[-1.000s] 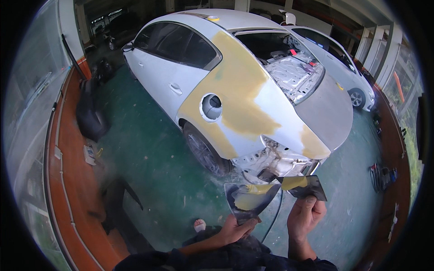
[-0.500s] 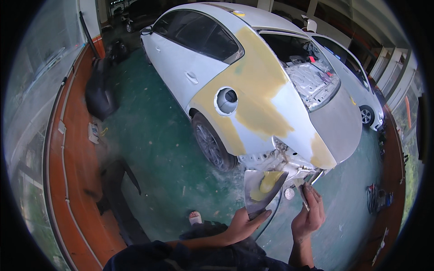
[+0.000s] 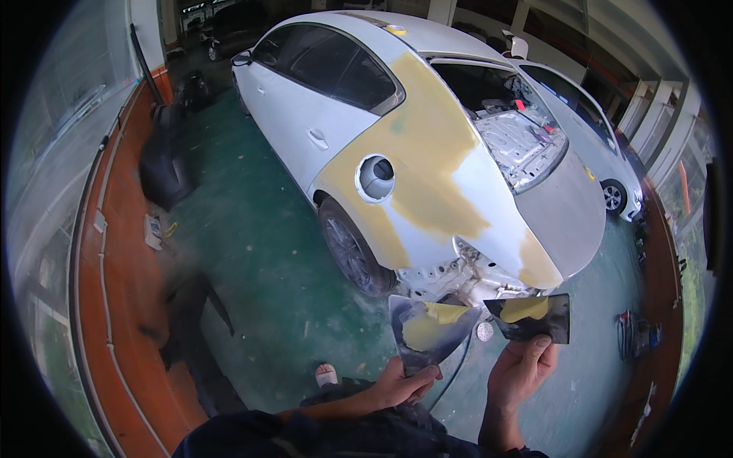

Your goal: The person applies masking tape to the car's trunk lid and then uses a putty knife to spread body filler onto the rear quarter panel. The person mixes filler on the knife and applies it to the damaged area.

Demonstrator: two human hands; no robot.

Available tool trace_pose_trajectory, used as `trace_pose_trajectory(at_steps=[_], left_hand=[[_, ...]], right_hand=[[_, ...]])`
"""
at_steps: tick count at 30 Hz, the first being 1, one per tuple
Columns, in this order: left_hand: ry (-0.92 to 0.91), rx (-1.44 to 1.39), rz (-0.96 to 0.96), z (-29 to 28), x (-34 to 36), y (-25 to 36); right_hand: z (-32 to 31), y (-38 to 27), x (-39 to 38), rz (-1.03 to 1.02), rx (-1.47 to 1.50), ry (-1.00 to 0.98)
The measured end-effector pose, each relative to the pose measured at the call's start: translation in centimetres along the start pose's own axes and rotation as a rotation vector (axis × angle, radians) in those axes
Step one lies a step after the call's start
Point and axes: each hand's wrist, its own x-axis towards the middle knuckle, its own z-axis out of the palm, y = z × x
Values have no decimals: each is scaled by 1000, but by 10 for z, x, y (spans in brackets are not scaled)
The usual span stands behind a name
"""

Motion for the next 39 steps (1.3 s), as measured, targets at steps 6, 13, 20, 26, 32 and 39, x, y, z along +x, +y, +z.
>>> trace_pose_trajectory(at_steps=[6, 13, 20, 26, 32, 39], left_hand=[[-190, -215, -137, -2, -12, -2], [-7, 75, -116, 3, -2, 19], [374, 778, 223, 17, 11, 7], [331, 582, 162, 4, 12, 17], [-176, -377, -128, 9, -6, -14], [-179, -268, -89, 3, -2, 5]], right_hand=[[-17, 15, 2, 131, -314, -404], [-21, 9, 19, -204, -980, -249], [12, 14, -22, -276, -966, -527], [-8, -3, -27, -80, -625, -209], [-14, 13, -16, 122, 83, 115], [-31, 13, 8, 211, -842, -435]])
